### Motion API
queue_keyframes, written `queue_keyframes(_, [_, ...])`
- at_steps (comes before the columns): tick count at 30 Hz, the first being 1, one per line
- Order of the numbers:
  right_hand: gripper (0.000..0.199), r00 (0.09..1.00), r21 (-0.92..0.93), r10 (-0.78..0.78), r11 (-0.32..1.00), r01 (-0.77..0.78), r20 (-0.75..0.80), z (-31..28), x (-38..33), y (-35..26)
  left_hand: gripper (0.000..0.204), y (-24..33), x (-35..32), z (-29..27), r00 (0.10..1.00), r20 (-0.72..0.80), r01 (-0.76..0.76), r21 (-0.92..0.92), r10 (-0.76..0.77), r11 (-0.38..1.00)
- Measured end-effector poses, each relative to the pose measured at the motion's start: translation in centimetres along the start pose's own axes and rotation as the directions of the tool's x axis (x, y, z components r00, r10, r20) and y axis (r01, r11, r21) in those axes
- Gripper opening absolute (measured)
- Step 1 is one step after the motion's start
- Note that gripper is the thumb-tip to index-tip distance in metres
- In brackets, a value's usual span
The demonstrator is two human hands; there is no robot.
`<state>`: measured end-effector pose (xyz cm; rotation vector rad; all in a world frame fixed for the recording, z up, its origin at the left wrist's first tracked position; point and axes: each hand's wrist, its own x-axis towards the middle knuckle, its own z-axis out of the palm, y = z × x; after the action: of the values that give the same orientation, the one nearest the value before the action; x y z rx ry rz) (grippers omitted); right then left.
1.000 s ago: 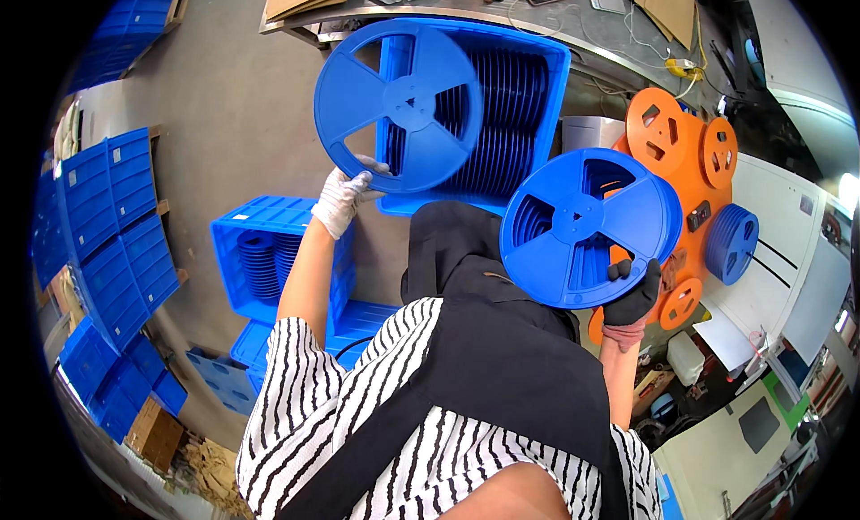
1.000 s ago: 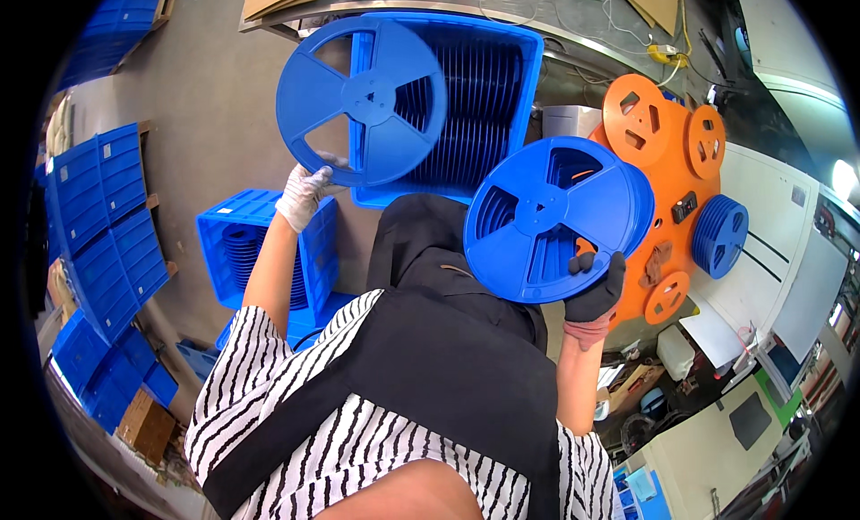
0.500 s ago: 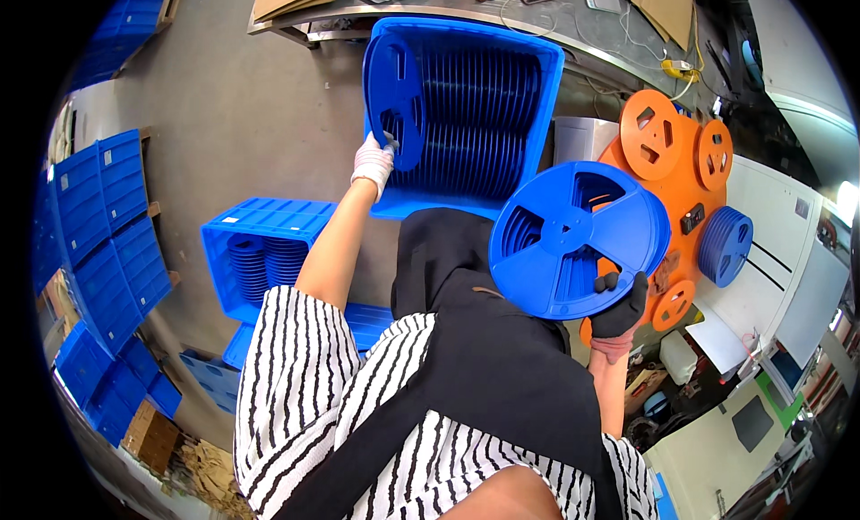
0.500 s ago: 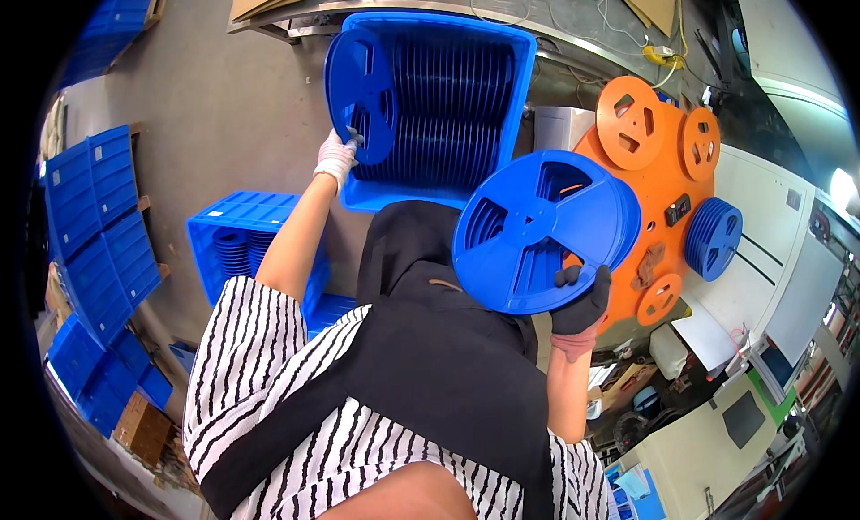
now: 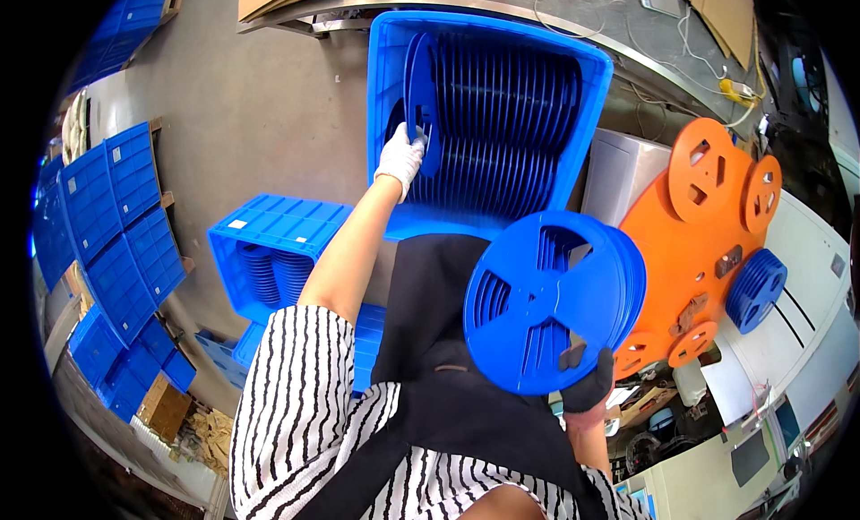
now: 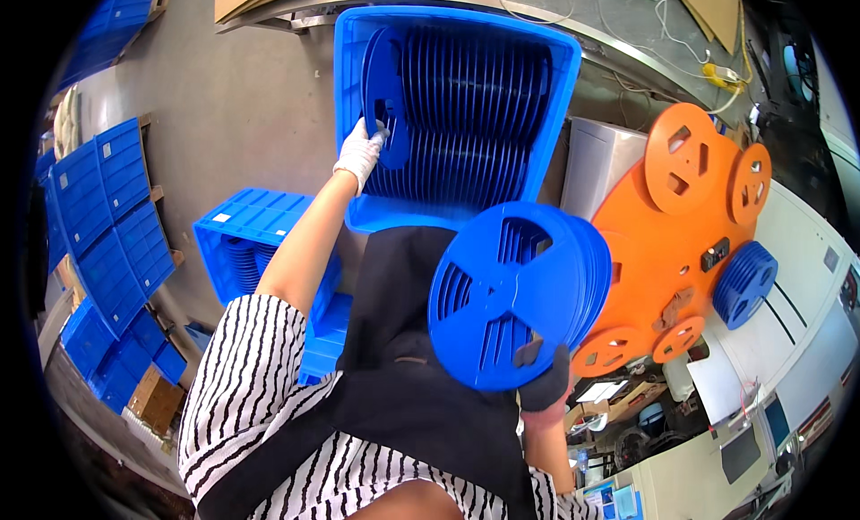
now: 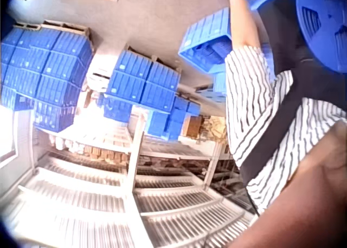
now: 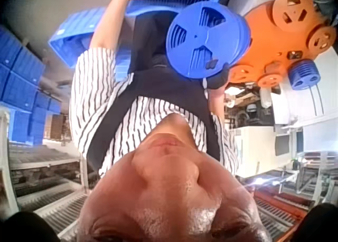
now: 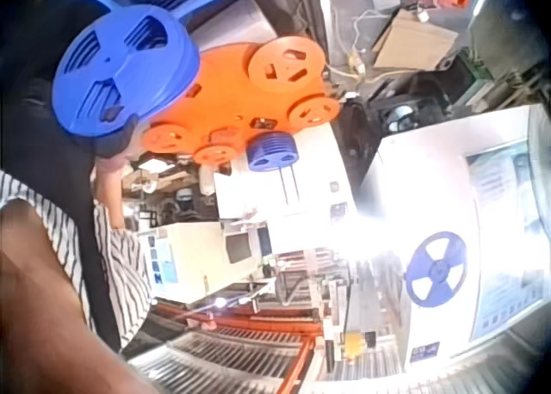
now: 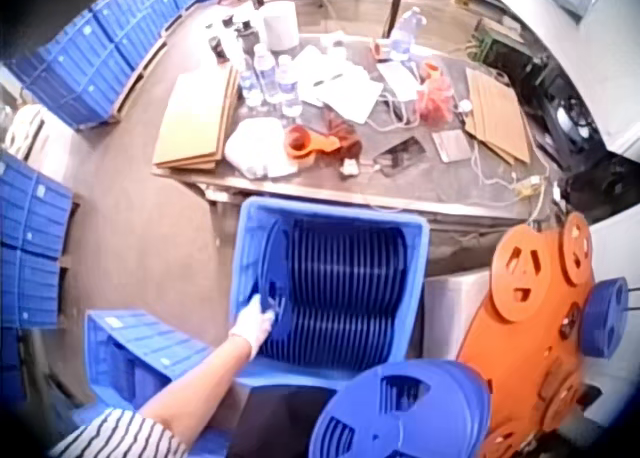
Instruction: The person repeatedly picks up blue plastic reels from a stack and places them into a blue plastic bin. The person wears gloves and handles the reels one by one, stacking them vertically inside the bin. Towards the end, the person places a cardboard sheet on top of the stacked reels.
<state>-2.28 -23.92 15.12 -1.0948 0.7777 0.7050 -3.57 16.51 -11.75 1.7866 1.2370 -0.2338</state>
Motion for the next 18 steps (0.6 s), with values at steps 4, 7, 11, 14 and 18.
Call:
queue_keyframes(4, [0.037,0.995,-0.022,0.096,0.995,-0.096,-0.029,-0.1,1.2,1.9,0.046,-0.1,6.1,3.4,0.995,0.041,0.091,0.001,-0.091,0.996])
queue_keyframes(7, [0.033,0.975,0.043,0.181,0.983,-0.177,-0.13,-0.7,1.9,2.6,0.06,0.1,10.0,5.7,0.99,-0.023,0.137,0.026,-0.136,0.99])
queue_keyframes(11, [0.029,0.983,-0.712,0.18,0.694,-0.112,0.02,-1.2,3.0,2.4,0.071,0.7,13.4,7.6,0.962,0.101,0.24,0.128,-0.253,0.962])
queue_keyframes(14, [0.033,0.97,-0.812,0.243,0.56,-0.165,-0.029,-1.4,2.7,2.3,0.073,-0.5,15.4,8.7,0.944,0.135,0.278,0.169,-0.301,0.946])
queue_keyframes(18, [0.034,0.944,0.343,0.328,0.891,-0.298,-0.034,-7.4,1.6,4.6,0.066,-2.3,17.2,8.5,0.977,0.063,0.17,0.342,-0.203,0.924])
